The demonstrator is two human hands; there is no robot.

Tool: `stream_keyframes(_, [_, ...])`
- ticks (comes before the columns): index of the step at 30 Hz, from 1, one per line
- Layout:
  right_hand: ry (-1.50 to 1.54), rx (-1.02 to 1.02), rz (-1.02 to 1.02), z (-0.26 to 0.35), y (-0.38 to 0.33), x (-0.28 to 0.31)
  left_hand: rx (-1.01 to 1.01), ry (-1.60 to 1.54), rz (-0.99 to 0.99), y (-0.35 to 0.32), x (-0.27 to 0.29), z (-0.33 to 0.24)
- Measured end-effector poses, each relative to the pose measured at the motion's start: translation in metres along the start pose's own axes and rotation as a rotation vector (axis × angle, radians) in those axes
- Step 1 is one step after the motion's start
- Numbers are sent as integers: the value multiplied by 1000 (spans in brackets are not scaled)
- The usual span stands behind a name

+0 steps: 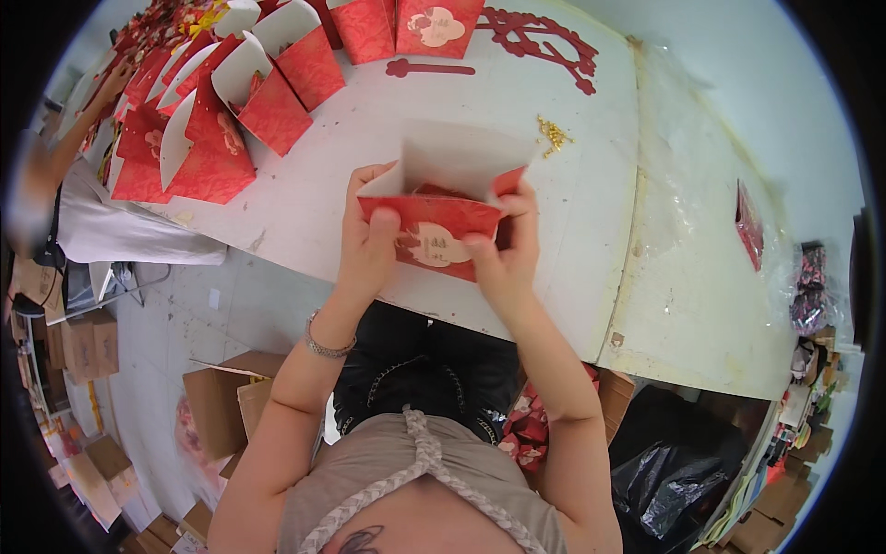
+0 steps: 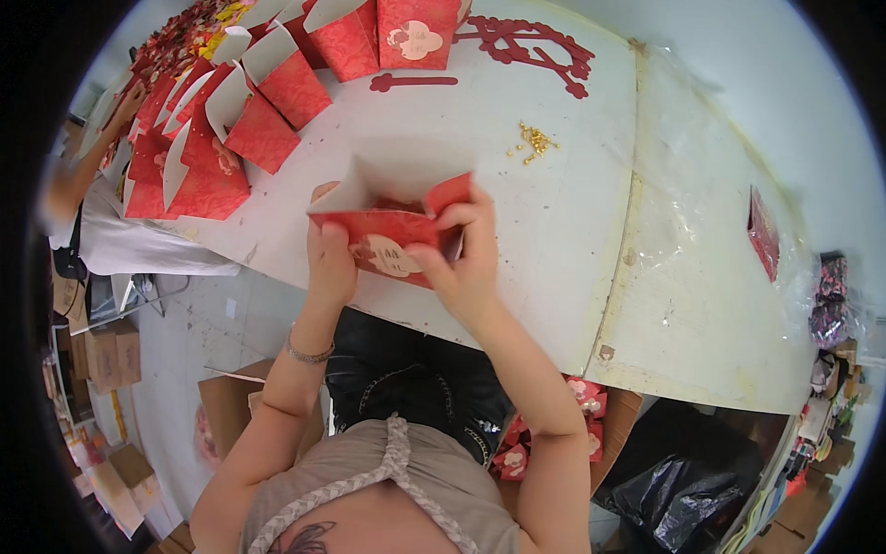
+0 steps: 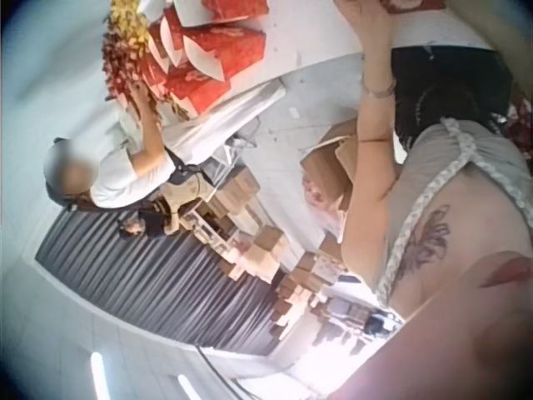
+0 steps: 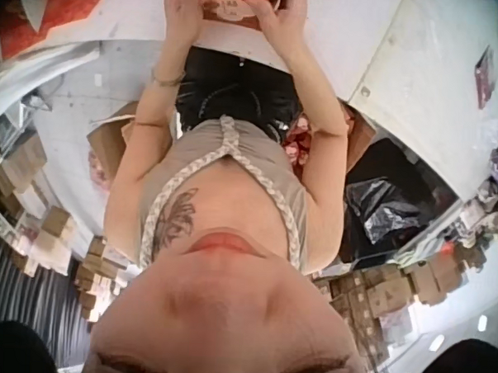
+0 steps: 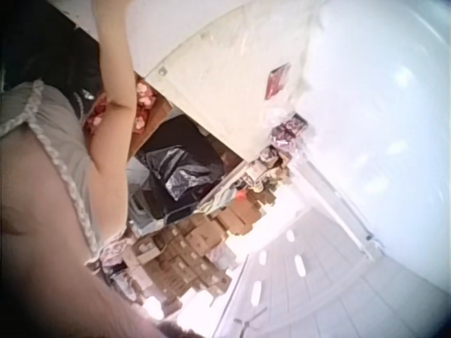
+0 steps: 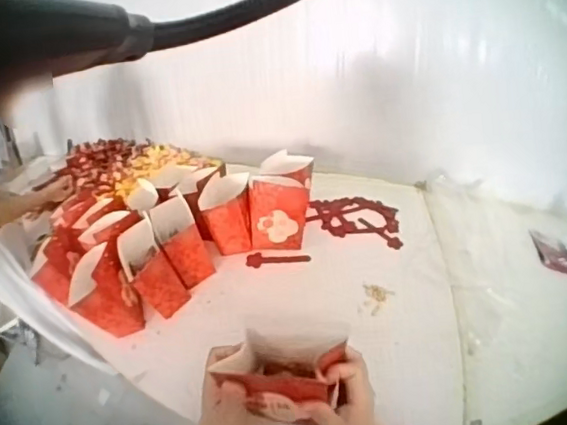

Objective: The person assembles small red paper gift boxes by folding the sides and securing them with gold fasteners. They repeatedly pick up flat red paper pieces, fold them into box shapes, insert fasteners, and place the finished boxes on the table.

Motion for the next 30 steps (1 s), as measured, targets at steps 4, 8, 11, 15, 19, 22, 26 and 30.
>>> stream_keyframes(4, [-85,-14,-76,8,-6,1,30,64,-133,2,2,-2])
stream_keyframes(8, [-30,-153,-203,4,-10,11,143,73,-167,7,3,1])
stream_keyframes(11, [6,-184,-240,1,-12,17,166,59,-170,7,0,2])
stream_keyframes(15, [63,-225,-255,-1,-6,19,201,50,-250,8,5,16])
stream_keyframes(19, [41,-293,-233,-7,-6,23,353,-41,-289,8,2,25])
stream_keyframes(22, [158,-290,-277,-2,5,17,138,-25,-275,15,-6,6])
stream_keyframes(26, [227,-489,-226,-13,6,14,245,-58,-138,20,-8,10])
stream_keyframes(30, [212,-562,-137,-22,5,14,283,39,-61,14,-13,12])
Point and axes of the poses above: each hand's wrist, its own y-axis towards the middle knuckle, its own x-axis out of the back of the hand, z = x × y, the point moved 8 cm from there along y, towards the middle knuckle, and after that the axes turned 3 degrees about z, right-handed, at the moved point
